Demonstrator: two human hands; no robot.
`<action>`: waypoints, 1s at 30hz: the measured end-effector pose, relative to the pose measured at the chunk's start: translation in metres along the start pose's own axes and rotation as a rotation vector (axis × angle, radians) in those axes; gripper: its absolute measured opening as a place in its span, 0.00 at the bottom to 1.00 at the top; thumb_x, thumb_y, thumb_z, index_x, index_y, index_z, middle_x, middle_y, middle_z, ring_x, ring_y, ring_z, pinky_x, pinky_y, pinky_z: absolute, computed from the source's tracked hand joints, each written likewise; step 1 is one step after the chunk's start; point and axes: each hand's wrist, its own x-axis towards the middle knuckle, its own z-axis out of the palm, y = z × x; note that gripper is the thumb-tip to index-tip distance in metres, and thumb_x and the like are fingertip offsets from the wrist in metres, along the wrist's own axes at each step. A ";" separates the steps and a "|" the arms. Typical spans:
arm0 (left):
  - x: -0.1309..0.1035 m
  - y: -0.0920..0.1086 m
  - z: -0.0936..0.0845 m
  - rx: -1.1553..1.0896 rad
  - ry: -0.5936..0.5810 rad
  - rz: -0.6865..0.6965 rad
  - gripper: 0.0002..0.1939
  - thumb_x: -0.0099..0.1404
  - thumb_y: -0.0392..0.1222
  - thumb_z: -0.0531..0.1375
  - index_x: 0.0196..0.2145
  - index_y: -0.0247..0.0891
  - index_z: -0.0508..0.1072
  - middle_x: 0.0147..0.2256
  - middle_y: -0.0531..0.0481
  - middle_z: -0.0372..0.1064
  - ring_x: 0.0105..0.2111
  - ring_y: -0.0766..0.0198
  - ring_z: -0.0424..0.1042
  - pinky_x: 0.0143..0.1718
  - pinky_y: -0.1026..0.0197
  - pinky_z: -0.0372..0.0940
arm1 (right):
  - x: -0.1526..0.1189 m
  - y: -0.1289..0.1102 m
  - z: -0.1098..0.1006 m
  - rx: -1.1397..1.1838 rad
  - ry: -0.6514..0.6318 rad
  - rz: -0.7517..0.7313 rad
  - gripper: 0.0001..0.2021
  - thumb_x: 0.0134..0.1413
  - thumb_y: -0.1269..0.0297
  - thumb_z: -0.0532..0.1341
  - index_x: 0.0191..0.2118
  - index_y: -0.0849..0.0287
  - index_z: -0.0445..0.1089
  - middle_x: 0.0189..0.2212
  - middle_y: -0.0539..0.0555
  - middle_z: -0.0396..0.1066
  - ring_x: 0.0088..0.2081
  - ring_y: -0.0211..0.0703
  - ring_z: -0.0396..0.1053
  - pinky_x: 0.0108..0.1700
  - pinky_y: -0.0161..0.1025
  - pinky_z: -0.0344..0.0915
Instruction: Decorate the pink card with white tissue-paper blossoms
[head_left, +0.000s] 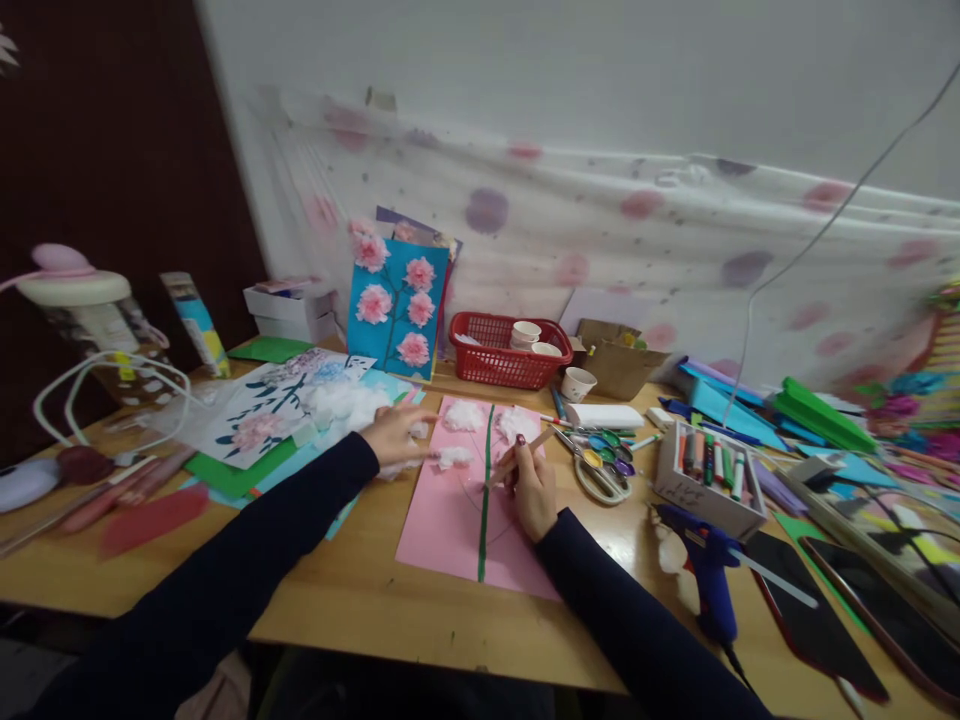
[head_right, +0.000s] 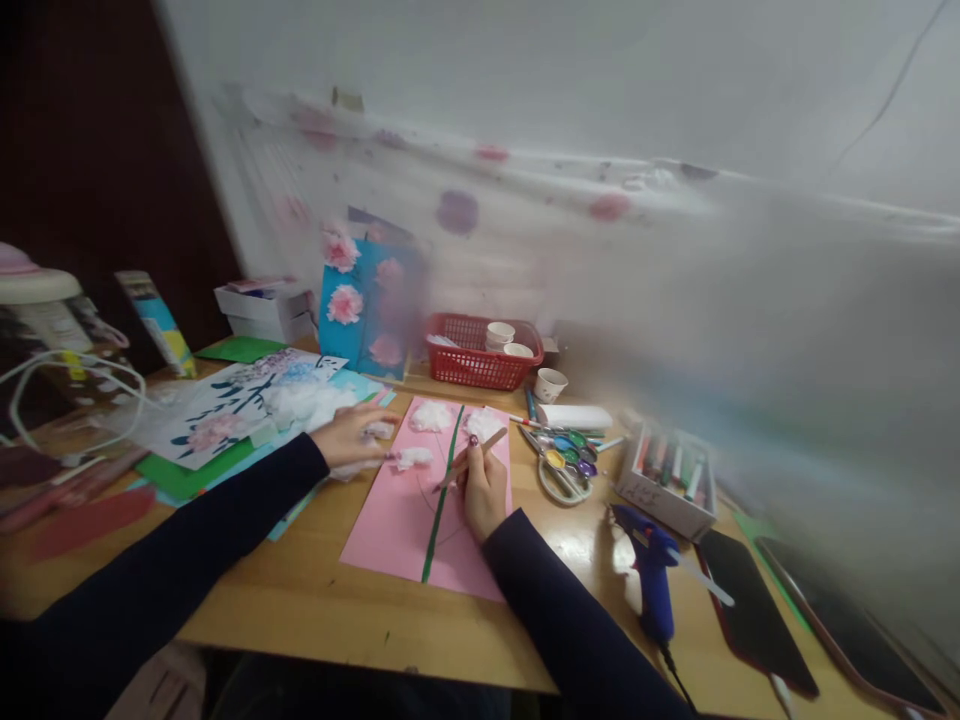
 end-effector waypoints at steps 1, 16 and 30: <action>0.003 -0.004 -0.009 -0.015 0.105 -0.021 0.18 0.52 0.49 0.60 0.39 0.40 0.72 0.42 0.45 0.73 0.46 0.54 0.67 0.49 0.55 0.55 | -0.001 -0.001 -0.001 0.004 0.000 0.009 0.24 0.54 0.44 0.51 0.20 0.60 0.62 0.10 0.44 0.54 0.12 0.32 0.53 0.13 0.30 0.49; 0.003 -0.059 -0.035 0.071 0.108 -0.054 0.14 0.45 0.45 0.63 0.32 0.42 0.78 0.38 0.48 0.73 0.41 0.52 0.67 0.46 0.54 0.58 | -0.005 -0.007 -0.001 -0.147 -0.061 -0.050 0.26 0.52 0.41 0.50 0.17 0.58 0.61 0.10 0.46 0.57 0.13 0.35 0.55 0.15 0.32 0.51; 0.007 -0.057 -0.031 -0.032 0.223 -0.138 0.12 0.55 0.44 0.54 0.32 0.39 0.75 0.35 0.47 0.73 0.39 0.57 0.68 0.43 0.56 0.60 | -0.007 -0.007 -0.001 -0.154 -0.064 -0.063 0.26 0.52 0.40 0.50 0.17 0.58 0.61 0.09 0.47 0.57 0.13 0.35 0.56 0.15 0.32 0.52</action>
